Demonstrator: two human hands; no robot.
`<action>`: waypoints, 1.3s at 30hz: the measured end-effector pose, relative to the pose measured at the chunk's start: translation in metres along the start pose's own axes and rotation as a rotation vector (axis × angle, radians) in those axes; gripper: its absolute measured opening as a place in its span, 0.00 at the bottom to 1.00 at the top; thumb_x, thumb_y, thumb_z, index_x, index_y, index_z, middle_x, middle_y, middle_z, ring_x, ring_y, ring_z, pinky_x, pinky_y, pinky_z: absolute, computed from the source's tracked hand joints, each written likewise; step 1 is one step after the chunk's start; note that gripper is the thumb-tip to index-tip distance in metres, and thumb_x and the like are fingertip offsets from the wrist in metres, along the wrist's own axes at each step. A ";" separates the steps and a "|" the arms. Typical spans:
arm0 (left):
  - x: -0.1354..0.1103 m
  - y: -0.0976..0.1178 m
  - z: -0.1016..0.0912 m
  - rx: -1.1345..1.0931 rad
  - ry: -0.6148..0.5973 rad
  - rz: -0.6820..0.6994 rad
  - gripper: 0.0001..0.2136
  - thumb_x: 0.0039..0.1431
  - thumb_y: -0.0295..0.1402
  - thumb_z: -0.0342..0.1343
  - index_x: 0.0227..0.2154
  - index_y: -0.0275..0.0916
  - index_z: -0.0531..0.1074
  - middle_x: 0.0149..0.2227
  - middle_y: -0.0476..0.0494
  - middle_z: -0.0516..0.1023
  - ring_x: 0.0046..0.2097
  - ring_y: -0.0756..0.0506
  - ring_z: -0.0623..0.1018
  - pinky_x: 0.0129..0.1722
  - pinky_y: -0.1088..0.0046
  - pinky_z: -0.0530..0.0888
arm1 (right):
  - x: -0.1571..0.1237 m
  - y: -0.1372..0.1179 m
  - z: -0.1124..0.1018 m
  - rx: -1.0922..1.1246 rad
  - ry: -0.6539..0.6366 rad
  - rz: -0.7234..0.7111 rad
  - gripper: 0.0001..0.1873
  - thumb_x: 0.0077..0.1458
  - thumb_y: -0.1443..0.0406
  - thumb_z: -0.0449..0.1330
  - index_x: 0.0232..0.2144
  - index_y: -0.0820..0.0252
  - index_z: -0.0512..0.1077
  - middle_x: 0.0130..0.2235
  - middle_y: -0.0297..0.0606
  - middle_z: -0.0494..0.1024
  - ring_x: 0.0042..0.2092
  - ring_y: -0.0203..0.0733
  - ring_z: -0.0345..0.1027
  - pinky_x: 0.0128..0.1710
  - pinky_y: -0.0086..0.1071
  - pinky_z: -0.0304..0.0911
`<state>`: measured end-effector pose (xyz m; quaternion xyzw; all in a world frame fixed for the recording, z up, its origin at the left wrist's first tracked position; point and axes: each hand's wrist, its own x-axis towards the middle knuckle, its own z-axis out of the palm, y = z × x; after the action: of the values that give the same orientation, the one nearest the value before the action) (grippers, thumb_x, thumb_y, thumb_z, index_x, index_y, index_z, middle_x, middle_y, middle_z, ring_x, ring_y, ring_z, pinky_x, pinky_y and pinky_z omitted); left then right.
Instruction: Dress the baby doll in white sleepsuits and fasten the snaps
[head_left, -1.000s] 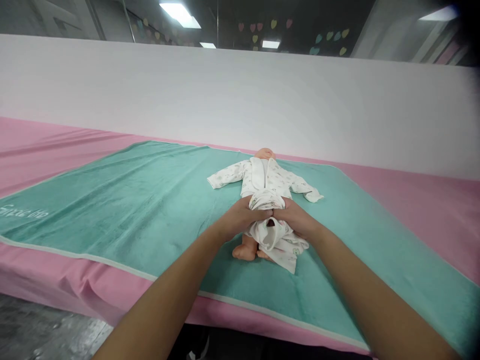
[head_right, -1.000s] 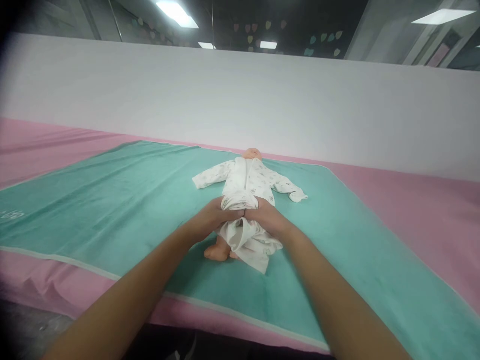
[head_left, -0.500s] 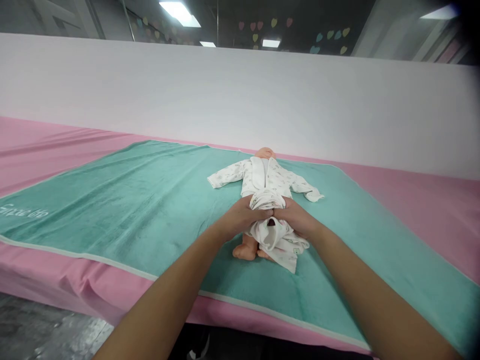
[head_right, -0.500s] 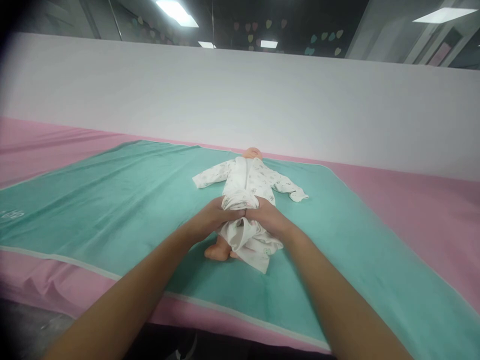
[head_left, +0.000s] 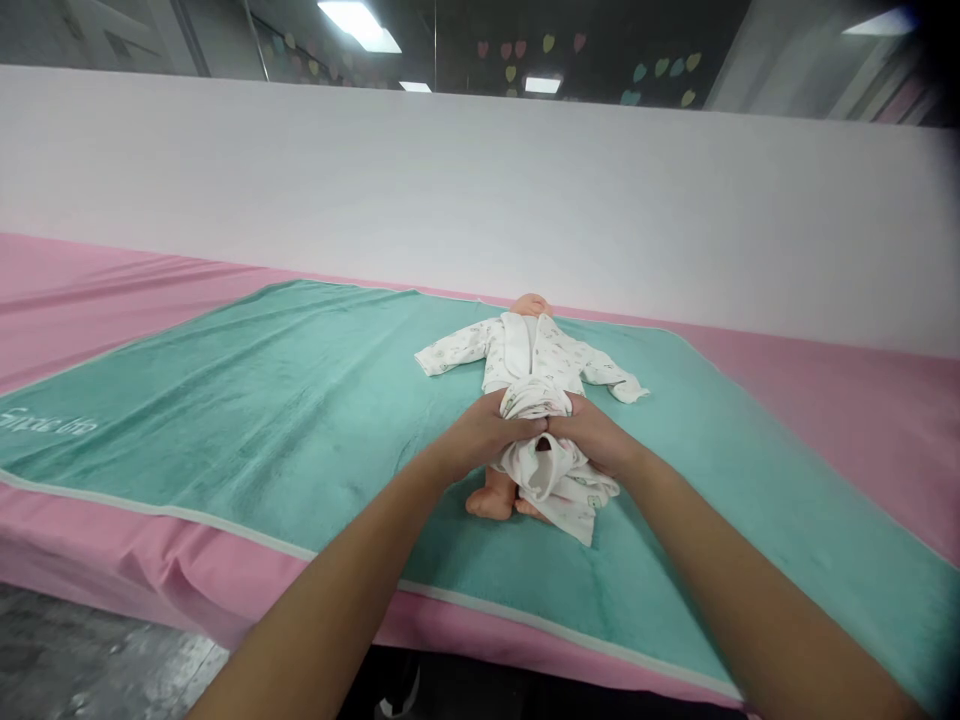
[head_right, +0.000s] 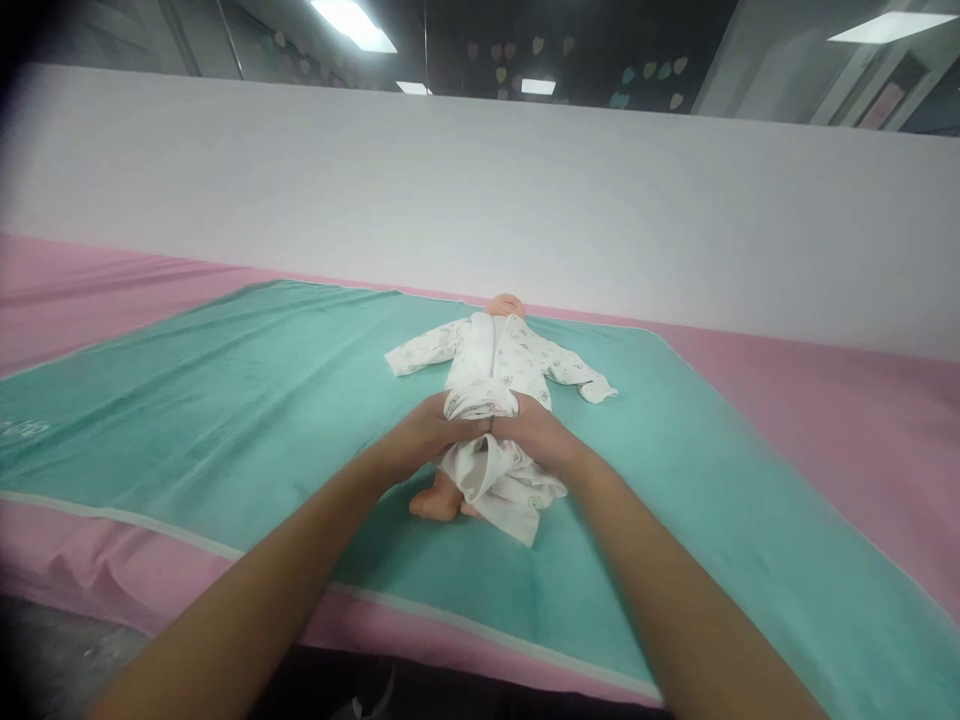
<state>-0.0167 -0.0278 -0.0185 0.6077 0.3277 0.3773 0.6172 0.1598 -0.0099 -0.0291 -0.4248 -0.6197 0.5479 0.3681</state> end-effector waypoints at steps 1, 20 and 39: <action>0.000 0.000 0.000 0.006 0.005 0.001 0.20 0.46 0.40 0.62 0.42 0.37 0.71 0.39 0.42 0.76 0.41 0.42 0.73 0.37 0.69 0.68 | 0.000 0.000 0.000 0.001 0.003 0.000 0.21 0.42 0.65 0.63 0.43 0.57 0.72 0.36 0.35 0.78 0.37 0.44 0.70 0.34 0.33 0.64; 0.001 -0.001 0.000 0.010 0.003 -0.011 0.20 0.47 0.39 0.62 0.43 0.37 0.71 0.40 0.42 0.75 0.42 0.42 0.73 0.38 0.68 0.68 | 0.000 0.003 0.000 0.007 0.002 0.003 0.22 0.42 0.65 0.63 0.43 0.58 0.72 0.37 0.36 0.78 0.36 0.44 0.70 0.33 0.33 0.64; 0.001 -0.001 -0.001 0.060 -0.002 0.000 0.20 0.48 0.38 0.60 0.45 0.37 0.70 0.41 0.42 0.75 0.42 0.42 0.74 0.37 0.69 0.68 | 0.001 0.003 -0.002 0.014 -0.013 -0.008 0.21 0.42 0.66 0.62 0.42 0.57 0.73 0.39 0.36 0.77 0.38 0.45 0.71 0.34 0.33 0.65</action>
<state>-0.0169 -0.0262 -0.0199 0.6262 0.3382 0.3670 0.5990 0.1614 -0.0083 -0.0321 -0.4161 -0.6198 0.5534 0.3694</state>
